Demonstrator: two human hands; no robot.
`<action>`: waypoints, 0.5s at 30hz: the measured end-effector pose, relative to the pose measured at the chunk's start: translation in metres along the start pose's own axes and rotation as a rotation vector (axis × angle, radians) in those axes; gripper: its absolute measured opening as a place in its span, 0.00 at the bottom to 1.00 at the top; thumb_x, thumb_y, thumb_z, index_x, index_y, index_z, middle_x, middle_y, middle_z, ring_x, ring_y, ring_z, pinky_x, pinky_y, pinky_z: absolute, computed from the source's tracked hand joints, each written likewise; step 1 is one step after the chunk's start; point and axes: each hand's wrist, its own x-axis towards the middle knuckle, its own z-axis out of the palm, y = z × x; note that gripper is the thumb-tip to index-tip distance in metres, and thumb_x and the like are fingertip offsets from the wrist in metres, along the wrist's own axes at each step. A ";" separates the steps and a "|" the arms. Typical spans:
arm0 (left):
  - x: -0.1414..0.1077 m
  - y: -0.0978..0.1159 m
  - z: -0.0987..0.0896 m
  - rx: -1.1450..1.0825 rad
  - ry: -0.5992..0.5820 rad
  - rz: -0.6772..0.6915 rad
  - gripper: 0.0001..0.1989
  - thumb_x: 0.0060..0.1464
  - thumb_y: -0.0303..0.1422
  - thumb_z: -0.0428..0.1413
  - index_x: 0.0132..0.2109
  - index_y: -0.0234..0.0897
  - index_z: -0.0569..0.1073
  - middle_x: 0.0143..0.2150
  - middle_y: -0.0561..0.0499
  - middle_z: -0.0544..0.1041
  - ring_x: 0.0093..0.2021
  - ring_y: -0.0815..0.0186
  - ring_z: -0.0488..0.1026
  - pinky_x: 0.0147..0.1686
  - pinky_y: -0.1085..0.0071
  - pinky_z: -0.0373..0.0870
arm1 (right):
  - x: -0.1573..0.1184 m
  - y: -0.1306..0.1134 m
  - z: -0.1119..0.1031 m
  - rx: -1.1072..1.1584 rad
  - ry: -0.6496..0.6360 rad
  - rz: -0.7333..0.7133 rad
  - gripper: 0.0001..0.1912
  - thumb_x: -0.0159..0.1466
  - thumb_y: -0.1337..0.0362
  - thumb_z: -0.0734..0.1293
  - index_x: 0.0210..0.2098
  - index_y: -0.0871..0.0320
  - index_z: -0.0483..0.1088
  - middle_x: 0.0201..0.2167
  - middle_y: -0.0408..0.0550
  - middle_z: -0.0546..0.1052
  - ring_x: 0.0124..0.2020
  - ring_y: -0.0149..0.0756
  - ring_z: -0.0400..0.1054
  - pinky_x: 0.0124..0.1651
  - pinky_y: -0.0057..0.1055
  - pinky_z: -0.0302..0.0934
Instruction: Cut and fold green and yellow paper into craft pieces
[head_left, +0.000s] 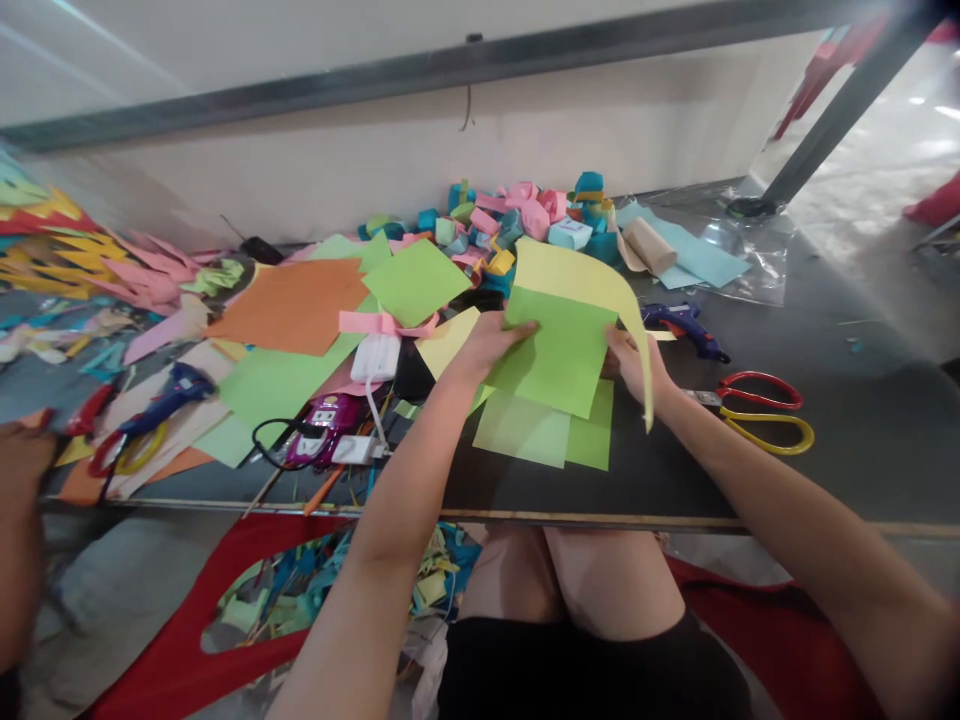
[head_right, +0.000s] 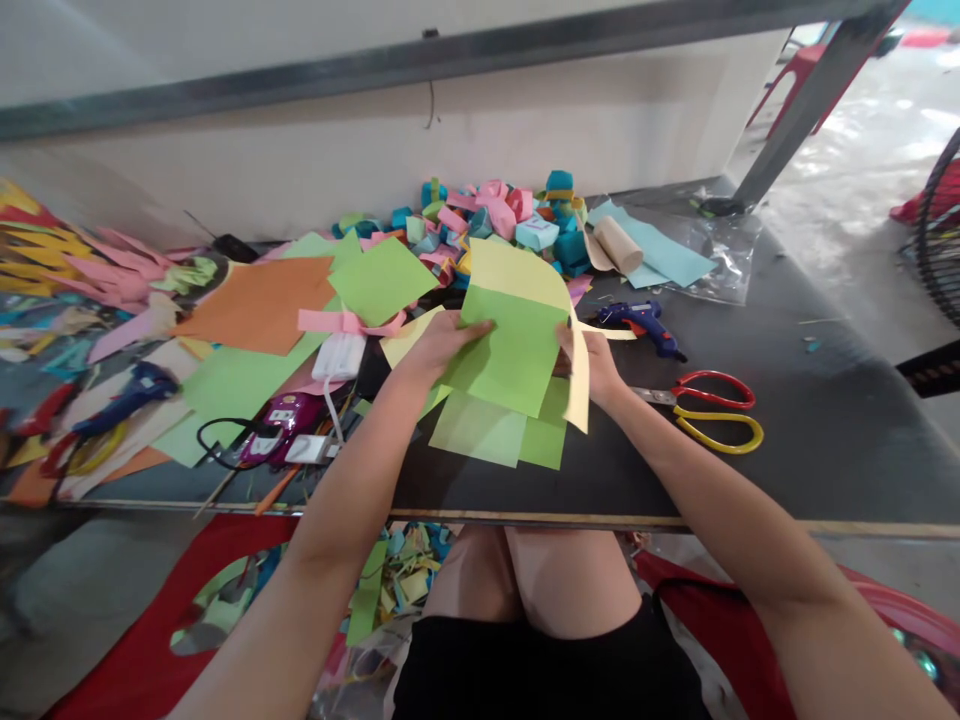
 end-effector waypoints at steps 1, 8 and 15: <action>0.000 0.001 -0.001 0.017 0.020 -0.005 0.14 0.46 0.37 0.71 0.37 0.32 0.81 0.35 0.43 0.84 0.31 0.61 0.80 0.35 0.63 0.78 | 0.000 -0.003 -0.002 0.022 -0.007 0.067 0.32 0.62 0.32 0.63 0.30 0.56 0.72 0.22 0.47 0.74 0.25 0.37 0.72 0.31 0.35 0.69; 0.010 0.022 -0.016 0.129 0.172 -0.050 0.12 0.43 0.33 0.72 0.34 0.34 0.81 0.32 0.44 0.84 0.31 0.56 0.81 0.39 0.57 0.80 | -0.033 -0.062 -0.028 -0.075 -0.209 0.496 0.50 0.62 0.24 0.47 0.26 0.62 0.77 0.26 0.63 0.81 0.24 0.43 0.77 0.20 0.30 0.64; 0.003 0.053 -0.049 0.196 0.238 -0.147 0.10 0.44 0.30 0.72 0.32 0.33 0.79 0.32 0.43 0.84 0.32 0.56 0.81 0.40 0.56 0.80 | -0.094 -0.065 -0.140 -1.065 0.119 0.237 0.10 0.62 0.61 0.70 0.42 0.53 0.80 0.37 0.57 0.84 0.39 0.46 0.79 0.44 0.39 0.71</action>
